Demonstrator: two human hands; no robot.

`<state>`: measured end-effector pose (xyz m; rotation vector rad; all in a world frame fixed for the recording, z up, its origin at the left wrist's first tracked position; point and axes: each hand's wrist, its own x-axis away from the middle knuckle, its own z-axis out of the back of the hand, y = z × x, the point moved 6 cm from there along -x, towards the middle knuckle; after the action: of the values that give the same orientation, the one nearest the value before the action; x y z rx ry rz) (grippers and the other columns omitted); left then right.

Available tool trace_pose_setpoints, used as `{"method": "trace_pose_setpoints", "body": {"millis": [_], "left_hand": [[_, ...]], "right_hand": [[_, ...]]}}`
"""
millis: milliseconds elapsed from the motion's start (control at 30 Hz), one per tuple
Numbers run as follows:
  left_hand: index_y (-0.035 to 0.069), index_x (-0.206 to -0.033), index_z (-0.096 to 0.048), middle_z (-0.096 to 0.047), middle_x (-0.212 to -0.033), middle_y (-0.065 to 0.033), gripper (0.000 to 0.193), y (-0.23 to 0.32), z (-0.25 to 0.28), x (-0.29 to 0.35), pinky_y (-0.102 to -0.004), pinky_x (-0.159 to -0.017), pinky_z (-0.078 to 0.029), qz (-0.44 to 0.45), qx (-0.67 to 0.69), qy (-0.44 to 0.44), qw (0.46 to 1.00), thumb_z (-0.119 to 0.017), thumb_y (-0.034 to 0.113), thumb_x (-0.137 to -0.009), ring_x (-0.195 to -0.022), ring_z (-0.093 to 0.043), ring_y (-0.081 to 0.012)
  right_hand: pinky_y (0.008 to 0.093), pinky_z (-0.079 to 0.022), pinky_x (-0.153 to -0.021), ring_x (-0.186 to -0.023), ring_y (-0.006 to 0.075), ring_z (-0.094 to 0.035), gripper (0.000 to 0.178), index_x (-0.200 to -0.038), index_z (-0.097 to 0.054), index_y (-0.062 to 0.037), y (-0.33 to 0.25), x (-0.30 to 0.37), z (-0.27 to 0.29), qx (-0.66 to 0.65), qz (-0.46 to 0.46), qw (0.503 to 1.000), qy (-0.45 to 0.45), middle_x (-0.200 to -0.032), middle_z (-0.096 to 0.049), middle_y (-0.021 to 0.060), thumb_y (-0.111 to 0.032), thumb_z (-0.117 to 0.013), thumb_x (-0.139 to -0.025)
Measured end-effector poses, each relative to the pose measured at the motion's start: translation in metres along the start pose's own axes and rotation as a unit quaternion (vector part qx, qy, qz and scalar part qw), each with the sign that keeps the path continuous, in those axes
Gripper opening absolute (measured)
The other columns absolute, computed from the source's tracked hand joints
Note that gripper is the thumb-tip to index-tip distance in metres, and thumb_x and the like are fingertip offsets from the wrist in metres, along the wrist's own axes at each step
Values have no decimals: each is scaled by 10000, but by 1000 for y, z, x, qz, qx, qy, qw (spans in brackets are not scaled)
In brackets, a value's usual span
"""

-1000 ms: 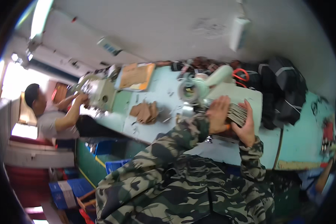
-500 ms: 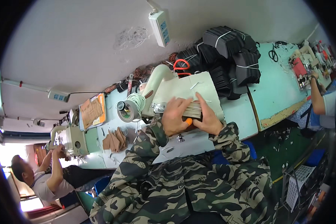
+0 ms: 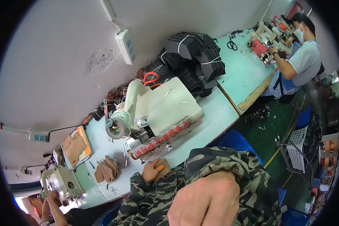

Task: Stitching leather shoe components together using an industrial sewing machine.

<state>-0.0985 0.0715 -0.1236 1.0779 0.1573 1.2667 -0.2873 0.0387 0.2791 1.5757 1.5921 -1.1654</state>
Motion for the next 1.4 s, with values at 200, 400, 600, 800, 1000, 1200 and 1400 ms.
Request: {"method": "trace_pose_setpoints", "body": {"millis": [200, 400, 600, 800, 1000, 1200, 1400], "left_hand": [[127, -1200, -629, -646, -1083, -154, 401, 11, 7, 15, -433, -820, -524, -41, -146, 30, 988, -652, 350, -867, -975, -643, -354], [97, -1107, -637, -661, -1017, -115, 366, 14, 13, 20, -413, -703, -539, -132, -128, 111, 977, -708, 322, -827, -838, -665, -339], [60, -1047, -653, -654, -1059, -170, 377, 36, 23, 23, -441, -727, -532, -184, -180, 202, 945, -748, 308, -779, -851, -661, -373], [11, -963, -594, -678, -976, -193, 363, 7, 29, 30, -392, -755, -528, -127, 19, 154, 980, -820, 148, -713, -869, -684, -340], [3, -1093, -586, -658, -934, -133, 173, 45, 88, 35, -317, -764, -505, -18, 310, 114, 944, -588, 72, -934, -875, -617, -116], [-8, -1155, -582, -650, -990, -231, 268, 83, 128, 23, -352, -810, -492, -86, 66, 179, 978, -554, 143, -935, -921, -617, -428], [-16, -1046, -631, -645, -829, -60, 186, 67, 149, 5, -285, -750, -477, -3, 152, 47, 987, -578, 138, -956, -797, -539, -97]], "right_hand": [[354, -490, -544, -619, 295, -616, 161, -884, -672, 147, 28, -12, -18, 66, 48, 997, 10, -824, -654, 223, 11, -726, -816], [343, -441, -454, -553, 268, -589, 167, -873, -662, 159, 33, -25, -30, 42, 67, 996, -33, -798, -642, 234, 11, -720, -821], [339, -498, -666, -770, 229, -621, 204, -1028, -635, 45, 39, -11, -2, 209, -183, 958, -78, -885, -654, 114, -135, -601, -938], [282, -521, -779, -843, 172, -659, 347, -1130, -634, 33, 98, 162, 125, 373, -561, 724, 150, -953, -694, 107, -201, -700, -882], [351, -549, -721, -848, 242, -688, 560, -1279, -488, 42, 118, 270, 142, 421, -654, 627, 32, -958, -672, 163, -301, -687, -883], [227, -508, -479, -551, 148, -658, 351, -1176, -521, 45, 129, 264, 132, 178, -603, 667, 400, -871, -690, 137, -202, -611, -943], [297, -519, -614, -711, 161, -669, 378, -1151, -614, 20, 121, 232, 173, 438, -582, 647, 225, -879, -698, 121, -247, -685, -894]]}}
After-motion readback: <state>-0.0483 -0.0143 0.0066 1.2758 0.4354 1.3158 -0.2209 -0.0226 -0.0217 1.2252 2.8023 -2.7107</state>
